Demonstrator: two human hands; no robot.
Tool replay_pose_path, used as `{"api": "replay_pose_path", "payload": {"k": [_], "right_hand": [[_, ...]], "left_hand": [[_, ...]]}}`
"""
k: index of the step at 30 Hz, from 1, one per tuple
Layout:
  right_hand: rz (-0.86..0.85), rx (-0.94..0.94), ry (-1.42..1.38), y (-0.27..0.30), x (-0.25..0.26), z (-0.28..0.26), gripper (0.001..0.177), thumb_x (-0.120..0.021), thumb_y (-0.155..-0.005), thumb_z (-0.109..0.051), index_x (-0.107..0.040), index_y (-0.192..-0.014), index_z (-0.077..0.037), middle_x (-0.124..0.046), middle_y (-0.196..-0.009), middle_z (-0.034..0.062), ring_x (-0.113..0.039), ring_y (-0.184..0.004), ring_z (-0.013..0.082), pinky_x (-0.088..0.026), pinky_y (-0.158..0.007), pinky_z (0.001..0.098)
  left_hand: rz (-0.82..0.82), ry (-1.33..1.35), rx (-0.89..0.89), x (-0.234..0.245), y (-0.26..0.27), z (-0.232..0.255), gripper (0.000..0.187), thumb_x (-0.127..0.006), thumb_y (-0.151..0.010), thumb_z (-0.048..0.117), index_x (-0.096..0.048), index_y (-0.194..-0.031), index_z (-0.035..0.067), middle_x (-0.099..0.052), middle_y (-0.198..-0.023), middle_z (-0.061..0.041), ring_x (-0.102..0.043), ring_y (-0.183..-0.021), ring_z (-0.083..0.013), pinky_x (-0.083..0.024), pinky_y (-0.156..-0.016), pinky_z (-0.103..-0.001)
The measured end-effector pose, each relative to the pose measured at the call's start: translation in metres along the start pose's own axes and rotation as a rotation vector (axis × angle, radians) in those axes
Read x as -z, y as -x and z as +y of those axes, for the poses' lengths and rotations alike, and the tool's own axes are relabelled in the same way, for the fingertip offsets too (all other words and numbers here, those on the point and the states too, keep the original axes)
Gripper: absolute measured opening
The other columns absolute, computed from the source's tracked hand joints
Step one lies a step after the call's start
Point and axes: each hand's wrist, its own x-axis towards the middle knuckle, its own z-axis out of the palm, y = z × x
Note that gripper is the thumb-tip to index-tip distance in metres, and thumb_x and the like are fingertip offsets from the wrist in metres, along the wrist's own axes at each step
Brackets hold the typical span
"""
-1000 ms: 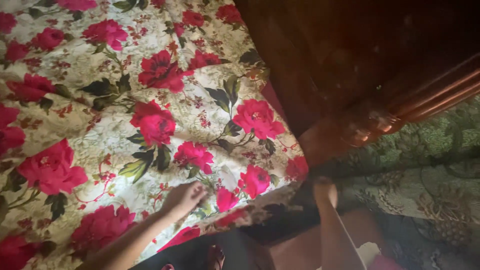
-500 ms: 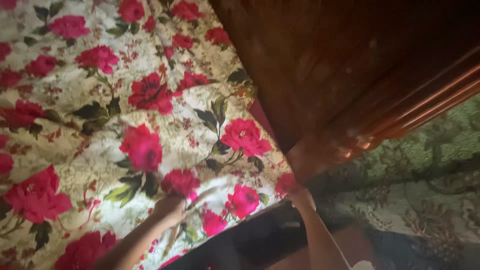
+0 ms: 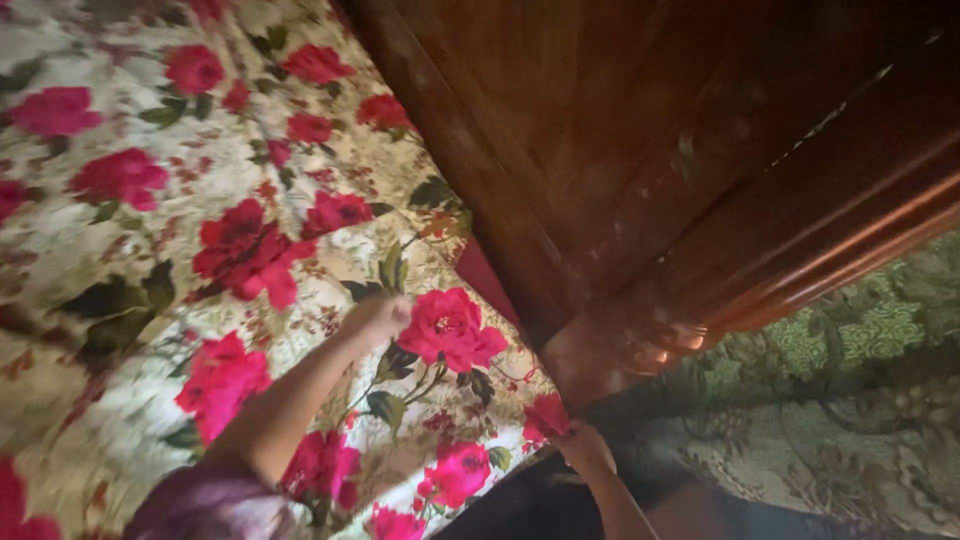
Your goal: Spreading and smoothing a floral bedspread over a bed.
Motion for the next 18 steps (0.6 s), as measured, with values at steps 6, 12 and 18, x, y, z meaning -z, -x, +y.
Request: {"api": "replay_pose_path", "payload": {"k": [6, 12, 18], "right_hand": [[0.006, 0.058, -0.307, -0.006, -0.015, 0.027, 0.038, -0.084, -0.073, -0.036, -0.075, -0.099, -0.01, -0.072, -0.068, 0.0039, -0.065, -0.056, 0.0177, -0.053, -0.053, 0.0358], [-0.138, -0.213, -0.396, 0.007, 0.012, 0.018, 0.032, -0.081, -0.082, -0.037, -0.077, -0.098, -0.01, -0.073, -0.067, 0.004, -0.068, -0.057, 0.012, -0.053, -0.056, 0.0285], [-0.21, -0.279, -0.405, 0.013, 0.024, 0.023, 0.031, -0.079, -0.084, -0.037, -0.076, -0.096, -0.009, -0.07, -0.067, 0.003, -0.065, -0.054, 0.013, -0.052, -0.053, 0.0293]], "left_hand": [[0.188, -0.231, -0.194, 0.009, -0.108, 0.063, 0.017, -0.075, -0.078, 0.034, -0.077, -0.086, 0.019, -0.078, -0.084, -0.005, -0.076, -0.081, -0.0257, -0.05, -0.094, -0.044], [0.114, -0.443, 0.084, -0.026, -0.176, 0.072, 0.042, -0.063, -0.092, 0.051, -0.079, -0.091, 0.012, -0.075, -0.091, -0.013, -0.073, -0.088, -0.0296, -0.057, -0.076, -0.043], [0.012, -0.444, 0.284, -0.024, -0.212, 0.061, 0.046, -0.065, -0.089, 0.034, -0.062, -0.129, 0.012, -0.066, -0.125, -0.01, -0.073, -0.097, -0.0255, -0.053, -0.086, -0.049]]}}
